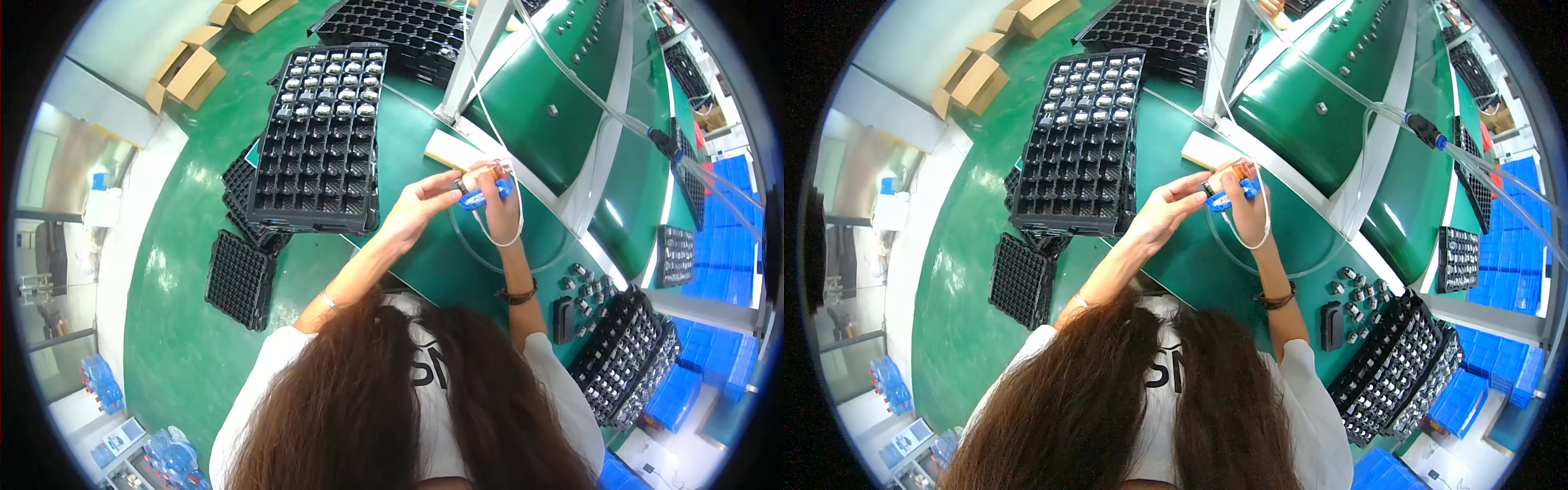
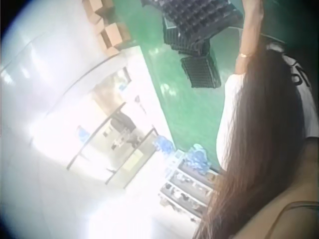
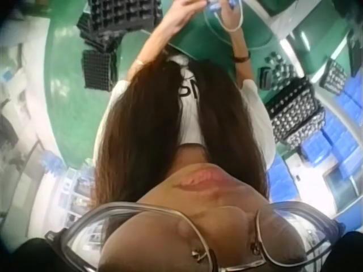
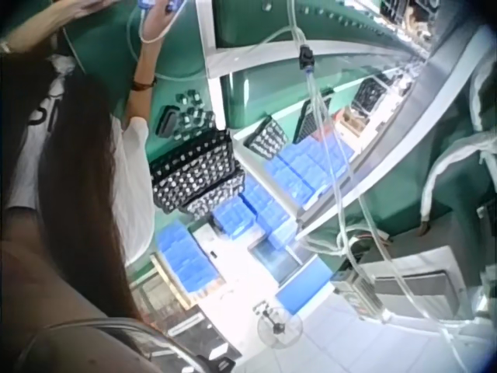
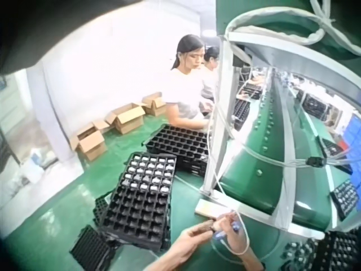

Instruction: Assembling small electronic components into a storage tray and using a specialized tool.

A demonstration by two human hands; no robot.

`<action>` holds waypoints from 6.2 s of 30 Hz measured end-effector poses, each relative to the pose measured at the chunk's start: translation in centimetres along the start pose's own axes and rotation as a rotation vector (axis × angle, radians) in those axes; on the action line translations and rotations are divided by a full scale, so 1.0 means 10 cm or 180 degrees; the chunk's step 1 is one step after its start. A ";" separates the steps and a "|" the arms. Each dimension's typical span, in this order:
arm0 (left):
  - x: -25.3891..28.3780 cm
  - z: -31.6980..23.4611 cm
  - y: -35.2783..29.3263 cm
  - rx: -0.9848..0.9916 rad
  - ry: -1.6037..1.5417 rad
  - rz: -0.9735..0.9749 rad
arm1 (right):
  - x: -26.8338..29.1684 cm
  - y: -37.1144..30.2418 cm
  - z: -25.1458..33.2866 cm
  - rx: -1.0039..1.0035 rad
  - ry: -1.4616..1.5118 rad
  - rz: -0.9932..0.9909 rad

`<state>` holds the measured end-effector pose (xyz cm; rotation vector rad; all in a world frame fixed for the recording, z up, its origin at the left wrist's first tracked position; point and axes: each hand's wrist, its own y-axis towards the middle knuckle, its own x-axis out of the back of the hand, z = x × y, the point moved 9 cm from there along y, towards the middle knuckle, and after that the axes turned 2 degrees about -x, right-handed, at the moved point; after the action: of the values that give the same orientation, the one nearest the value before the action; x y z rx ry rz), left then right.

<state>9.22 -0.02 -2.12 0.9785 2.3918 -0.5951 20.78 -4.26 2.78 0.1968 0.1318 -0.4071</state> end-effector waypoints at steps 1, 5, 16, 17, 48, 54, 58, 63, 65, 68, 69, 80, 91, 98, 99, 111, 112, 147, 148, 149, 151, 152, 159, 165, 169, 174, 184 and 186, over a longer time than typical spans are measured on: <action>0.01 -0.06 -0.05 -0.0024 0.0010 -0.0023 | 0.06 0.04 0.01 0.0096 -0.0403 -0.0230; 0.19 -0.90 -0.31 -0.1065 0.1667 -0.0370 | 0.22 0.31 -0.10 0.0032 -0.1477 -0.0734; 0.67 -1.91 0.19 -0.2068 0.5360 -0.0892 | 0.13 0.35 0.01 0.0614 -0.2745 -0.0948; 0.69 -1.85 0.31 -0.2052 0.5403 -0.0631 | 0.18 0.32 0.03 0.0608 -0.2760 -0.0977; -0.10 0.00 -0.21 0.0689 -0.0689 0.0165 | 2.18 1.27 -0.30 0.0813 -0.3056 -0.2345; -0.04 0.03 -0.13 0.0462 -0.0573 0.0072 | 2.18 1.35 -0.33 0.0496 -0.3401 -0.2393; -0.11 0.07 -0.11 0.0453 -0.0537 0.0048 | 2.16 1.26 -0.25 0.0689 -0.3302 -0.2446; -0.13 0.09 0.00 0.0311 -0.0390 -0.0021 | 1.74 0.72 0.14 0.0859 -0.1135 -0.2442; -0.09 0.03 0.02 0.0103 -0.0248 -0.0184 | 1.25 0.53 -0.05 -0.0028 0.0364 -0.1675; -0.10 0.01 0.08 -0.0225 -0.0075 -0.0134 | 0.56 0.18 0.01 -0.0251 0.0575 -0.0839; -0.12 0.02 0.09 -0.0291 -0.0097 -0.0098 | 0.52 0.09 -0.10 -0.0475 0.0484 -0.0952; -0.04 -0.01 -0.05 -0.0241 0.0283 -0.0059 | 0.09 -0.14 -0.14 -0.0323 0.0384 -0.0284; 0.17 -0.95 -0.32 -0.1241 0.1370 -0.0497 | 0.26 0.39 -0.16 0.0278 -0.1959 -0.0804; 0.84 -1.89 -0.17 -0.1963 0.4042 -0.1458 | 0.17 0.44 -0.17 0.0288 -0.2845 -0.0774; 0.87 -1.95 -0.12 -0.2232 0.4622 -0.1420 | 0.12 0.41 -0.09 0.0250 -0.2759 -0.0729; 1.09 -2.12 0.26 -0.1604 0.3610 -0.0752 | 0.70 0.13 -0.21 -0.0314 -0.2054 -0.0178; 1.07 -2.09 0.24 -0.1606 0.3091 -0.0632 | 0.65 0.17 -0.15 0.0022 -0.2171 -0.0206; 0.01 -0.03 0.15 -0.0133 -0.0096 -0.0257 | 0.72 0.43 -0.16 -0.0233 0.0689 -0.0817; 0.00 -0.01 0.14 -0.0129 -0.0103 -0.0285 | 0.51 0.34 -0.13 -0.0278 0.0631 -0.0624; -0.06 -0.04 0.13 -0.0187 -0.0049 -0.0262 | 0.39 0.24 -0.09 -0.0408 0.0652 -0.0682; -0.08 -0.05 0.13 -0.0255 0.0012 -0.0250 | 0.24 0.11 -0.14 -0.0501 0.0654 -0.0662; -0.08 -0.05 0.14 -0.0316 0.0017 -0.0210 | 0.17 0.09 -0.13 -0.0500 0.0514 -0.0390; -0.04 -0.16 0.00 -0.0289 0.0588 -0.0126 | 0.08 -0.02 -0.15 -0.0525 0.0407 -0.0217; -0.11 -0.20 -0.06 -0.0029 0.0323 0.0150 | 0.07 -0.03 -0.24 -0.1007 0.0971 -0.0170; -0.04 -0.21 -0.09 -0.0001 0.0308 0.0111 | 0.06 -0.02 -0.18 -0.1029 0.1098 -0.0339; -0.10 -0.27 -0.11 -0.0203 0.0691 0.0011 | 0.05 -0.09 -0.15 -0.0930 0.0651 -0.0358; 0.02 -0.51 -0.21 -0.1079 0.1104 -0.0457 | 0.05 0.15 0.02 0.0354 -0.1118 -0.0477; 0.04 -0.91 -0.26 -0.1341 0.1820 -0.0388 | 0.11 0.27 0.04 0.0356 -0.2068 -0.0749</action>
<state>4.64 3.57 5.36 0.8983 2.9146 0.1906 22.95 -2.33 3.40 0.1512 -0.5120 -0.6942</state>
